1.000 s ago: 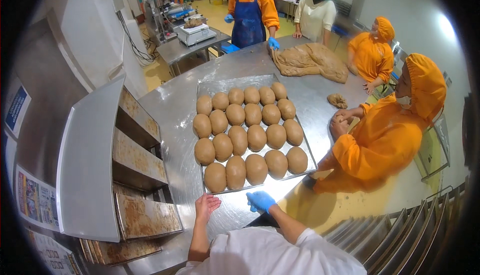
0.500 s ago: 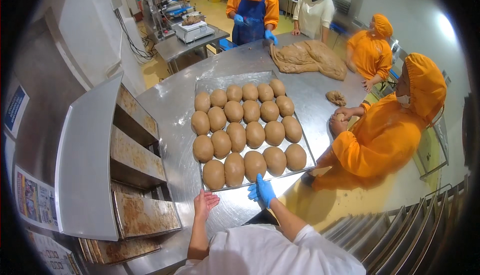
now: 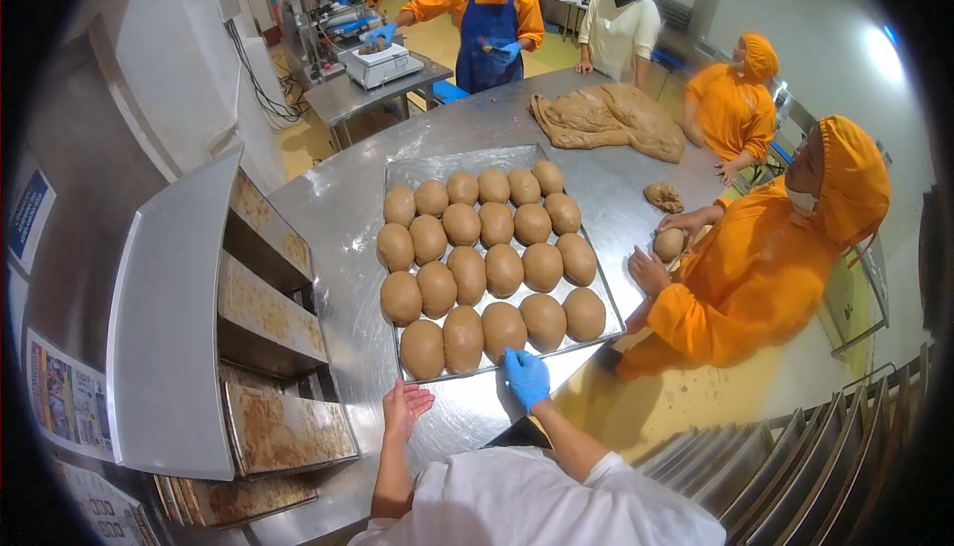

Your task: The person organizes rows of dough balls on a metal tray by hand while other workers process dough nearby, then picks up the tray and slides it into a tall cooling or proofing rack.

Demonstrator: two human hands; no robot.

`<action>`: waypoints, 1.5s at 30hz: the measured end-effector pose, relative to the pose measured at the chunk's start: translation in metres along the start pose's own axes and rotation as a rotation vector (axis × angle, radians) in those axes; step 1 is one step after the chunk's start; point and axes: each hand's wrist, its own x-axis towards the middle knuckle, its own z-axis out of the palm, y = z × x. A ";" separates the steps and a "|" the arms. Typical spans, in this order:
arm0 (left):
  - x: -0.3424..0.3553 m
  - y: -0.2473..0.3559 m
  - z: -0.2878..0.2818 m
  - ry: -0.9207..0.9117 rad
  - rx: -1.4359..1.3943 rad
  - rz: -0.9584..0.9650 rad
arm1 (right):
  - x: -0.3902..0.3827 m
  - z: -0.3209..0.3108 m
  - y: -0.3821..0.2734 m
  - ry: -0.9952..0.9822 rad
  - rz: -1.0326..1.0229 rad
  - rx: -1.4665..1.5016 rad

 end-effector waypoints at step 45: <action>0.001 0.003 0.004 0.071 -0.006 -0.031 | -0.003 -0.027 -0.004 -0.315 -0.393 -0.596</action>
